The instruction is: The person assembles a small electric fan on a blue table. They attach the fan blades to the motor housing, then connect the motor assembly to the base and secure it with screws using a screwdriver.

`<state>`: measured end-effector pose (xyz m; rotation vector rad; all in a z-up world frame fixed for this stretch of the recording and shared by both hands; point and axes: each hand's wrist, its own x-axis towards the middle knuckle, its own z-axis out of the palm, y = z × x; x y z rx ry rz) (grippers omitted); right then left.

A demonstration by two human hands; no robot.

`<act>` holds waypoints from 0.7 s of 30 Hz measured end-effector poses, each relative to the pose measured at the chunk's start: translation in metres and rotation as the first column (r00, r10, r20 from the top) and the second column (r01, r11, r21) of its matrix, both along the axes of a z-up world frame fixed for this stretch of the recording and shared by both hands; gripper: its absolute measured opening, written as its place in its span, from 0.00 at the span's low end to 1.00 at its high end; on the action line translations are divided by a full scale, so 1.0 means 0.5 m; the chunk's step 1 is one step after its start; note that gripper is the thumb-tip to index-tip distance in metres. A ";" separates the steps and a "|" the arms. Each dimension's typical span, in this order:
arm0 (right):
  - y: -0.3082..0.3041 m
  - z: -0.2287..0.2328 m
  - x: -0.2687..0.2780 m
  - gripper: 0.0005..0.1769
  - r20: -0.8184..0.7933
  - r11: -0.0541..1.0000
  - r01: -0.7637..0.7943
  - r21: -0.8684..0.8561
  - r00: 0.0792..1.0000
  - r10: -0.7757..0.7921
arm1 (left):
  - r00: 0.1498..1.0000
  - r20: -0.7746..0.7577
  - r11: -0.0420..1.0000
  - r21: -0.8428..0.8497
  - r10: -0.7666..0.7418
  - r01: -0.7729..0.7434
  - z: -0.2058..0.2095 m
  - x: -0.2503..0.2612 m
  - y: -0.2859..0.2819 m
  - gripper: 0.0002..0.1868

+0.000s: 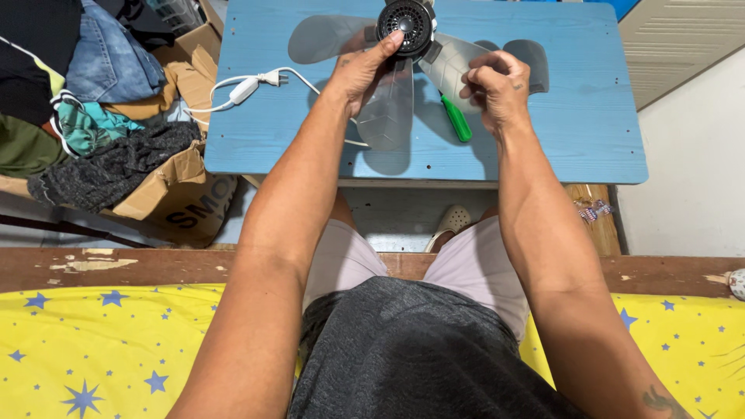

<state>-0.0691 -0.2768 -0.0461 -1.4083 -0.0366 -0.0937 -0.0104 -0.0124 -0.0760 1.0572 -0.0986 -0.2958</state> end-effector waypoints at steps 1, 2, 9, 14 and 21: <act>0.002 -0.003 0.000 0.04 0.002 1.000 0.004 0.015 1.000 -0.004 | 1.000 -0.004 1.000 0.005 0.009 -0.008 -0.001 -0.002 0.000 0.36; 0.002 -0.005 0.002 0.05 0.007 1.000 0.008 0.026 1.000 -0.008 | 1.000 -0.006 1.000 0.006 0.017 -0.017 -0.001 -0.001 -0.004 0.36; 0.009 -0.032 0.005 0.12 0.135 0.998 0.053 -0.039 0.990 -0.048 | 0.998 -0.043 0.996 0.076 0.047 -0.044 -0.013 0.002 -0.007 0.35; 0.024 -0.047 0.000 0.11 0.152 0.998 0.068 -0.012 0.986 -0.065 | 0.999 -0.044 0.994 0.109 0.031 -0.026 -0.032 -0.004 0.005 0.36; 0.021 0.010 0.002 0.10 0.006 0.928 -0.092 -0.362 0.995 0.101 | 0.997 -0.080 0.989 0.144 -0.011 0.022 -0.021 -0.009 0.027 0.37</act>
